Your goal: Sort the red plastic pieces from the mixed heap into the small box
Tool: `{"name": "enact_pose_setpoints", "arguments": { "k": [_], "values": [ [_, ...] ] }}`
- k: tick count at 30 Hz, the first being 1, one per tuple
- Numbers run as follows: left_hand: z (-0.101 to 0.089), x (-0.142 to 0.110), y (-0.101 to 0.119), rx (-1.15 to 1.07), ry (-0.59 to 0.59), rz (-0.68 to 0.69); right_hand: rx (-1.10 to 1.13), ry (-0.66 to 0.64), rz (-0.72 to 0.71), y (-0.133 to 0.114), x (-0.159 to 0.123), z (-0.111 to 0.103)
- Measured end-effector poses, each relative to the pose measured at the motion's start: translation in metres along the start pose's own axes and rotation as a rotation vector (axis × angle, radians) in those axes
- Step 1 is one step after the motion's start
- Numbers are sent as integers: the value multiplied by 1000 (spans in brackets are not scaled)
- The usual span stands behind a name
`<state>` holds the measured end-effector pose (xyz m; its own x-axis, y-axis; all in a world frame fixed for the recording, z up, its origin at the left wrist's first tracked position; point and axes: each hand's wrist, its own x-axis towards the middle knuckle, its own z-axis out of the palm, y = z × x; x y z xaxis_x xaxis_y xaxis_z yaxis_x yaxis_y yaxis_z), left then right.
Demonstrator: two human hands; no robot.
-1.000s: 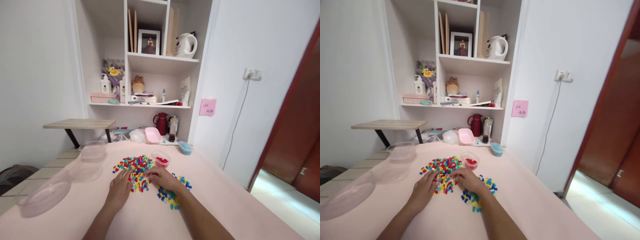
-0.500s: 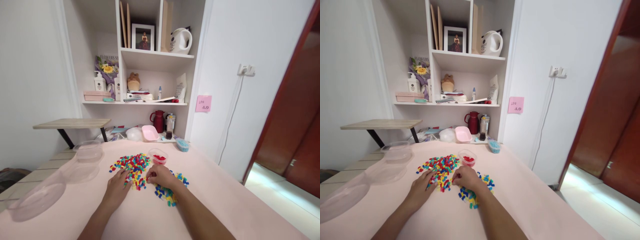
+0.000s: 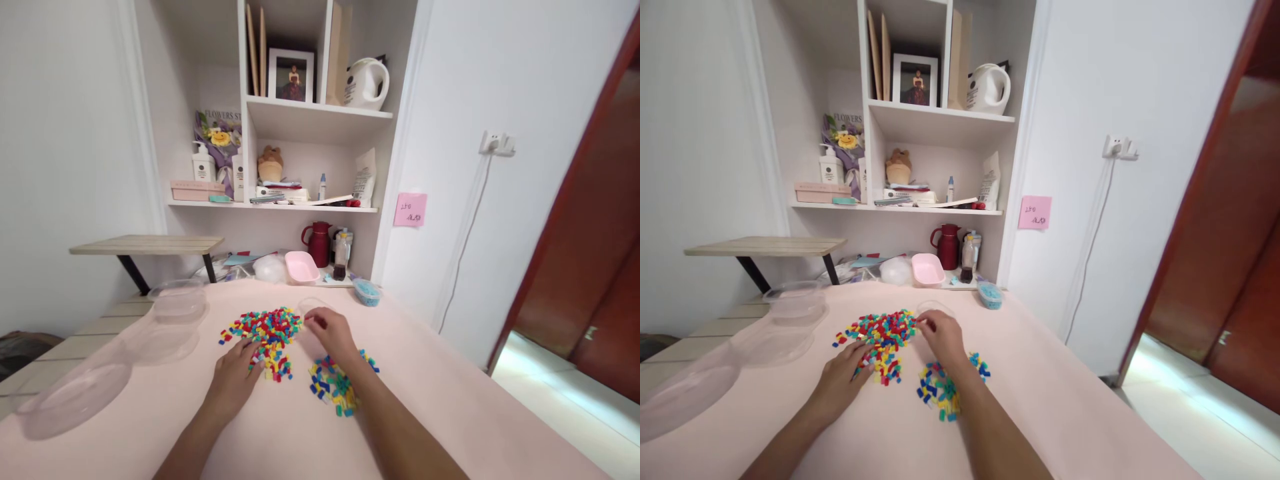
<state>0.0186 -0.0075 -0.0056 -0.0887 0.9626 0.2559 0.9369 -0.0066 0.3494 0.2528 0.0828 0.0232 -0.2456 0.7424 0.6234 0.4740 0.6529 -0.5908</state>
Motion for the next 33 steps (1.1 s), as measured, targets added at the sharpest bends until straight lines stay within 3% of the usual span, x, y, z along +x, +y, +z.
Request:
{"name": "enact_pose_setpoints", "arguments": {
  "k": [3, 7, 11, 15, 20, 26, 33],
  "values": [
    [1, 1, 0, 4, -2, 2, 25, 203, 107, 19, 5, -10],
    [-2, 0, 2, -2, -19, 4, 154, 231, 198, 35, 6, -23],
    [-3, -1, 3, -3, -24, -5, 305, 258, 200, 23, 3, -25],
    [0, 0, 0, 1, -26, 5, 282, 47, 105, -2, -2, -15],
    [4, 1, -5, -6, -1, 27, 129, -259, -136, -17, -9, 6],
    [6, 1, -5, -14, 16, 30, 29, -407, -204, -17, -17, 19],
    [7, 1, -5, -13, 16, 31, -94, -477, -194, -24, -22, 23]
  ]
}}
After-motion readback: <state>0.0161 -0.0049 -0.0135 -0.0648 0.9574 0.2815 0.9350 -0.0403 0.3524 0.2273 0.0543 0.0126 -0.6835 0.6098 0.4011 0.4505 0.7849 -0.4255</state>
